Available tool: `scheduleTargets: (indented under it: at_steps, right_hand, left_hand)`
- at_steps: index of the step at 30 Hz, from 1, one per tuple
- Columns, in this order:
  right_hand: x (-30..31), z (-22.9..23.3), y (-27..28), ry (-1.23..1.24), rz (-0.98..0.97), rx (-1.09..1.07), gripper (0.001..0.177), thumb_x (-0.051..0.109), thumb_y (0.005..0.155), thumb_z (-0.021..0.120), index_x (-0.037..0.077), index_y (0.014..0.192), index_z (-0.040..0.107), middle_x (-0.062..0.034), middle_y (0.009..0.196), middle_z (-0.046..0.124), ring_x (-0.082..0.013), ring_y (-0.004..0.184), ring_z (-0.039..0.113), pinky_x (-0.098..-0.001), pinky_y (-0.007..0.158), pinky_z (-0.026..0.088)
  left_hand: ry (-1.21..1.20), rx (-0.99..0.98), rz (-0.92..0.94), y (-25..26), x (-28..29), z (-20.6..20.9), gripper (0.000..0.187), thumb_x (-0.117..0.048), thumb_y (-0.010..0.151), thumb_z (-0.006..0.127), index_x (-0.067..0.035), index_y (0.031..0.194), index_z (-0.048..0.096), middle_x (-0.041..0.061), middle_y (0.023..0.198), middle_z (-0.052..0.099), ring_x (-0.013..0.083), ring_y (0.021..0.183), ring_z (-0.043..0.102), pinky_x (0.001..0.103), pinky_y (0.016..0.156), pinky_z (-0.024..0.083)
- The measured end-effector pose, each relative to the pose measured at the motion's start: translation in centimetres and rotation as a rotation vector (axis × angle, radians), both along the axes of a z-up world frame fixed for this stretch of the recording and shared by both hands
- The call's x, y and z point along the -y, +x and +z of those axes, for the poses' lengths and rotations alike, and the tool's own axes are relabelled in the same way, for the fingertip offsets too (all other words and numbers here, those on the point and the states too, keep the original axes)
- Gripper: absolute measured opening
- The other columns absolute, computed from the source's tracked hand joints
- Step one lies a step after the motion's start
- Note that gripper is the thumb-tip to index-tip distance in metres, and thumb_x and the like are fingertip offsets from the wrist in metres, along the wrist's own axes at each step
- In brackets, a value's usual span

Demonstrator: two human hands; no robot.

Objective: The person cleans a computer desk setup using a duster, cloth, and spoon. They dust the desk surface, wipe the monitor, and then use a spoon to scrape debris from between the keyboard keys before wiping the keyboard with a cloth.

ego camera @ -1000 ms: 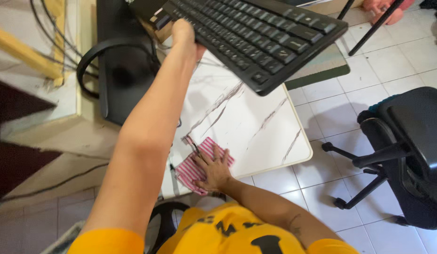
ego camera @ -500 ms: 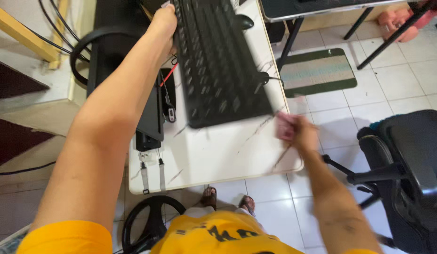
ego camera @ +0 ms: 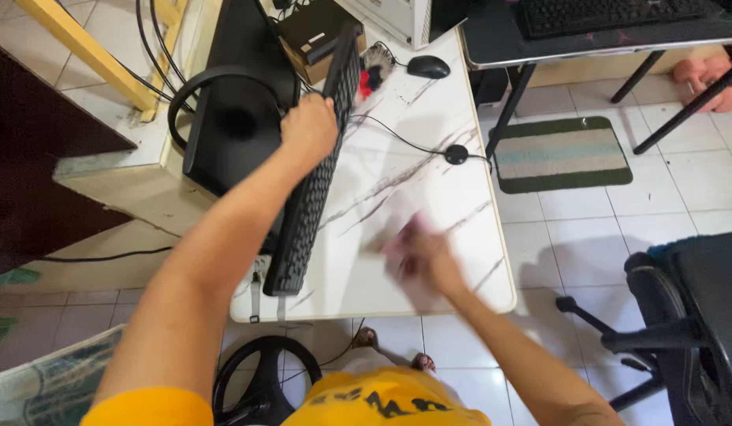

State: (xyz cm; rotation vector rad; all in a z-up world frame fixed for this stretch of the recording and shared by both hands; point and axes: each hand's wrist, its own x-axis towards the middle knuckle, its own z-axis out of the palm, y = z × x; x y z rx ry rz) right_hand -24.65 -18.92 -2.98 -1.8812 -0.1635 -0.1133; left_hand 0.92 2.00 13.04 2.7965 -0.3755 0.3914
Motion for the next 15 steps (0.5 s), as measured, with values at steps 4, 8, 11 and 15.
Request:
scheduleTargets:
  at_steps: [4, 8, 11, 15]
  right_hand:
    - [-6.0, -3.2, -2.2, -0.529, 0.371, 0.49, 0.046, 0.005, 0.075, 0.07, 0.023, 0.117, 0.075, -0.0083, 0.14, 0.066, -0.0389, 0.137, 0.053, -0.047, 0.112, 0.043]
    - [-8.8, -6.4, 4.1, -0.627, 0.294, 0.387, 0.045, 0.007, 0.079, 0.069, 0.026, 0.12, 0.074, -0.0073, 0.15, 0.05, -0.0387, 0.143, 0.037, -0.052, 0.116, 0.034]
    - [-10.6, -8.9, 12.7, -0.834, 0.157, 0.485, 0.05, 0.008, 0.087, 0.064, 0.026, 0.133, 0.067, -0.0051, 0.168, 0.036, -0.032, 0.154, 0.033, -0.0513, 0.122, 0.03]
    - [-11.5, -10.0, 23.6, -0.866, -0.091, 0.201, 0.037, 0.024, 0.101, 0.059, 0.026, 0.138, 0.062, -0.0055, 0.156, 0.044, -0.0432, 0.147, 0.033, -0.0551, 0.114, 0.033]
  left_hand:
    - [-0.004, -0.12, 0.076, 0.3, -0.3, -1.5, 0.04, -0.033, 0.105, 0.046, 0.004, 0.109, 0.06, 0.027, 0.11, 0.068, 0.0468, 0.099, 0.068, 0.055, 0.085, 0.052]
    - [-0.037, -0.119, 0.103, 3.0, -0.7, -1.4, 0.041, -0.033, 0.104, 0.046, 0.005, 0.108, 0.061, 0.029, 0.109, 0.068, 0.0459, 0.1, 0.068, 0.053, 0.087, 0.053]
    - [-0.027, -0.116, 0.104, 4.2, -1.0, -0.4, 0.041, -0.033, 0.106, 0.045, 0.004, 0.108, 0.062, 0.027, 0.108, 0.07, 0.0455, 0.101, 0.069, 0.053, 0.088, 0.054]
    - [0.006, -0.115, 0.1, 5.3, -0.6, 1.2, 0.042, -0.034, 0.106, 0.045, 0.005, 0.109, 0.062, 0.029, 0.108, 0.069, 0.048, 0.1, 0.068, 0.055, 0.087, 0.053]
